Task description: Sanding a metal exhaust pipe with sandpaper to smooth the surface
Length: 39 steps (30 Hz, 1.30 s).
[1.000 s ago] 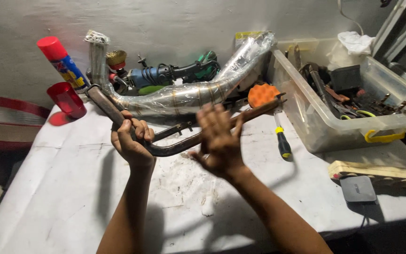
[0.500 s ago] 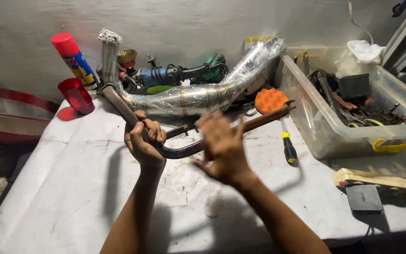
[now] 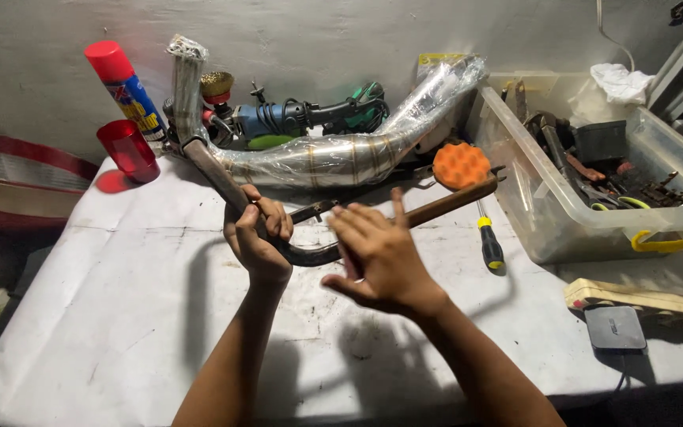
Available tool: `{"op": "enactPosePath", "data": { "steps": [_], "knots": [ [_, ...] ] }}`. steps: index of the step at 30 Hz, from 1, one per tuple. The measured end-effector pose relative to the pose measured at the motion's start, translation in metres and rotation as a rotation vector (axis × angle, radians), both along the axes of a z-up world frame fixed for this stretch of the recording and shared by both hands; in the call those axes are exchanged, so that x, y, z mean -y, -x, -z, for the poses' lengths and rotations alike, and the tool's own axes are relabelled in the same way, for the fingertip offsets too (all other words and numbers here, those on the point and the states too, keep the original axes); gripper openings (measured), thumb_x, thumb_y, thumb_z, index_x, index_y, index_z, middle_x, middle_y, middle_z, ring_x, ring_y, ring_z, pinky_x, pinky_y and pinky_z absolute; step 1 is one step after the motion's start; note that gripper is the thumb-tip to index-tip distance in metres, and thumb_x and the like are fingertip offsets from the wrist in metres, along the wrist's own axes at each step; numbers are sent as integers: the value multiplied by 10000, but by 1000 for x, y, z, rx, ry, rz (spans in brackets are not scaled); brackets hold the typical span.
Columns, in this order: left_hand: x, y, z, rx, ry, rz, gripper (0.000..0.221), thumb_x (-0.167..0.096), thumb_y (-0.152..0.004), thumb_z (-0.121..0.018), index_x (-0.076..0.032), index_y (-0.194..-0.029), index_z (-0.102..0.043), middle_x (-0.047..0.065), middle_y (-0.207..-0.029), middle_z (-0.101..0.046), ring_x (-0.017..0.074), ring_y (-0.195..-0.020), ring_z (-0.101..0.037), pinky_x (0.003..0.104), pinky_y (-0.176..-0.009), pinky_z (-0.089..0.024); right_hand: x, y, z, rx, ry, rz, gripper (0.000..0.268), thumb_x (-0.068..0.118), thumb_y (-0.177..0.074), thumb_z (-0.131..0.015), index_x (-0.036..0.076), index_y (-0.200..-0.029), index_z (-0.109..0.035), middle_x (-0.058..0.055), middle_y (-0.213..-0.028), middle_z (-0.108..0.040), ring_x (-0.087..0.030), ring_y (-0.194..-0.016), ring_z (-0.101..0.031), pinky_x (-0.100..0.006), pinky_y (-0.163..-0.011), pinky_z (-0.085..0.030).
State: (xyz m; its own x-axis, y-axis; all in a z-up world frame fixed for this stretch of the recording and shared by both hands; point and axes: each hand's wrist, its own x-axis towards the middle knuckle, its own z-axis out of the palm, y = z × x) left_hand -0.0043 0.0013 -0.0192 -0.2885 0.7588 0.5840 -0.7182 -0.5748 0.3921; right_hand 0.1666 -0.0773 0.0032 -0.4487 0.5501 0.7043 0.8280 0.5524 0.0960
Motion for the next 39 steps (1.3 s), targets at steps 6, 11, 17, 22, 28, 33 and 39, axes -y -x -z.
{"op": "enactPosePath", "data": {
  "steps": [6,11,17,22,28,33,39],
  "knots": [
    [-5,-1,5,6,-15,12,144,-175,-960,-481,-58,-1044,-492,12,-497,-324,148,-389,-393,246,-375,-352,-35,-118,1,53,14,621,350,540,-1055,-401,331,-1156,-663,21,-1126,-717,-262,-1099,-657,-768,-1053,-259],
    [-4,-3,6,36,-25,30,162,-181,-956,-488,-53,-1055,-492,23,-495,-328,160,-387,-398,257,-381,-354,-34,-82,12,6,-3,495,495,590,-1010,-391,298,-1316,-648,3,-1316,-691,-226,-1272,-603,-731,-1150,-64],
    [-7,1,5,3,-21,14,162,-187,-961,-481,-58,-1059,-488,18,-500,-327,154,-390,-403,259,-388,-359,-13,-38,-1,18,-55,89,671,740,-914,-446,245,-1327,-631,-15,-1302,-687,-217,-1253,-616,-652,-1160,-120],
    [-5,-2,8,25,-16,12,157,-179,-955,-482,-55,-1049,-500,26,-489,-337,164,-378,-406,271,-382,-364,-51,-155,30,-17,-5,556,409,506,-1088,-457,325,-1415,-623,17,-1363,-672,-236,-1366,-547,-804,-1134,-56],
    [-6,0,3,20,-8,-5,163,-181,-952,-469,-56,-1052,-499,24,-496,-328,158,-389,-400,262,-396,-359,-22,-36,13,65,-286,405,517,584,-959,-449,263,-1305,-659,-23,-1138,-712,-221,-1089,-625,-730,-1129,-186],
    [-12,5,0,-25,-3,-45,173,-190,-965,-470,-50,-1061,-503,22,-506,-346,156,-394,-424,270,-398,-381,-20,-32,0,73,-301,212,679,632,-1004,-297,156,-1380,-605,-95,-1252,-676,-314,-1209,-587,-665,-1022,-322],
    [-11,1,-2,36,39,-12,154,-172,-966,-481,-48,-1054,-505,17,-510,-315,155,-396,-389,263,-386,-341,-38,-100,14,-309,-19,512,558,368,-1091,-260,147,-1581,-409,-124,-1650,-363,-386,-1530,-247,-755,-1118,76]
  ]
}}
